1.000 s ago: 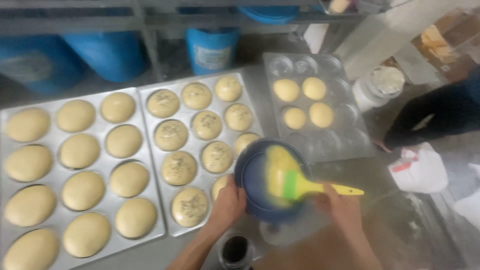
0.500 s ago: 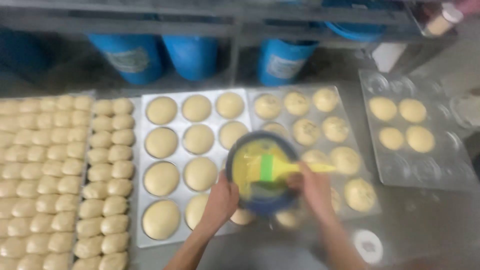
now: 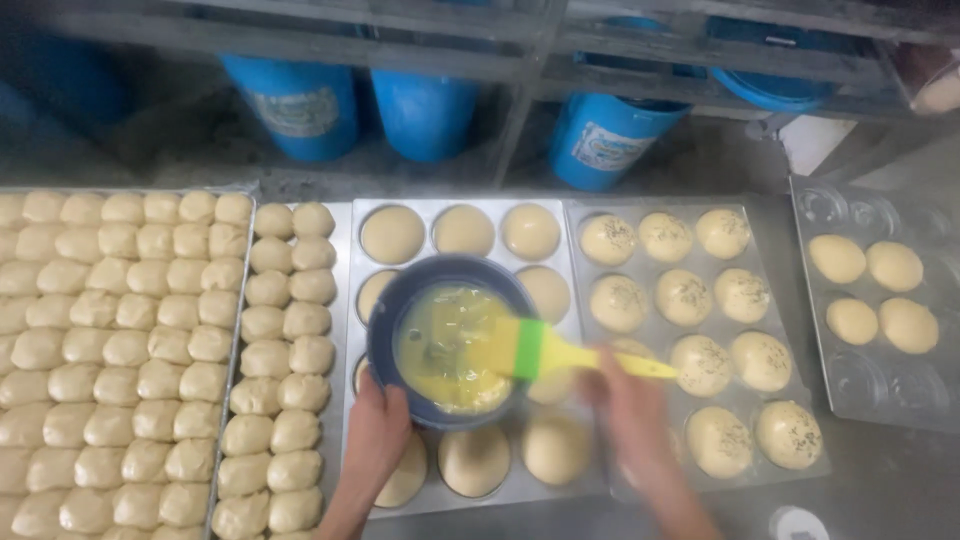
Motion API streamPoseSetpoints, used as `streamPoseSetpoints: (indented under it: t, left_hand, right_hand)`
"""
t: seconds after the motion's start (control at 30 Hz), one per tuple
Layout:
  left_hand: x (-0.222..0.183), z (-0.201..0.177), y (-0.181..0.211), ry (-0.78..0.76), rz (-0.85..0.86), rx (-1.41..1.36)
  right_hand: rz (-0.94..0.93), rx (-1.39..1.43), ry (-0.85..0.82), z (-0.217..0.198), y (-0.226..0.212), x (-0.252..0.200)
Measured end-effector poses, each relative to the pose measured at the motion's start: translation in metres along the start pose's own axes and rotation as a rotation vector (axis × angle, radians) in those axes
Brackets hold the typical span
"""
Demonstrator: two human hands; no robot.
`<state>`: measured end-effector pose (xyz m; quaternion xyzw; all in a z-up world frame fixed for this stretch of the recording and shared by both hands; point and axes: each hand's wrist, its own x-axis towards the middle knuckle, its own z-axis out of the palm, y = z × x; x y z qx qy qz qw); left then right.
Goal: The person brushes egg wash onto proofed dough buns in baking trays using a pastry brush, dipping the brush into a bowl of egg wash. They then sprinkle seeds from a jar over the washed buns and continue brushing egg wash onto more trays of buns.
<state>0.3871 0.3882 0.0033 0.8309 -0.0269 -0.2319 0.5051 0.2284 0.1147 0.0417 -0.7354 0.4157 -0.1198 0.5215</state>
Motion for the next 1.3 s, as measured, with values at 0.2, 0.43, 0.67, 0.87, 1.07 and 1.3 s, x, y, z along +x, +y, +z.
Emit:
streamPoseSetpoints:
  t: [0.2, 0.43, 0.67, 0.87, 1.07, 1.3]
  left_hand:
    - [0.011, -0.027, 0.004, 0.059, 0.024, -0.073]
    - [0.008, -0.041, 0.011, 0.070, -0.036, -0.256]
    - [0.002, -0.049, -0.014, 0.022, -0.129, -0.458]
    - [-0.005, -0.053, -0.025, 0.043, -0.099, -0.379]
    - [-0.004, -0.050, -0.043, 0.091, 0.023, -0.311]
    - [-0.011, -0.055, -0.019, 0.049, -0.166, -0.455]
  right_hand:
    - [0.030, 0.535, 0.156, -0.026, 0.057, 0.049]
    - [0.197, 0.948, 0.184, 0.016, 0.126, 0.129]
    - [0.261, 0.619, 0.278, -0.031, 0.068, 0.079]
    - [-0.213, -0.125, 0.116, -0.007, 0.015, 0.076]
    - [-0.709, -0.744, -0.368, 0.002, 0.011, 0.063]
    - [-0.722, -0.776, -0.338, -0.019, -0.005, 0.043]
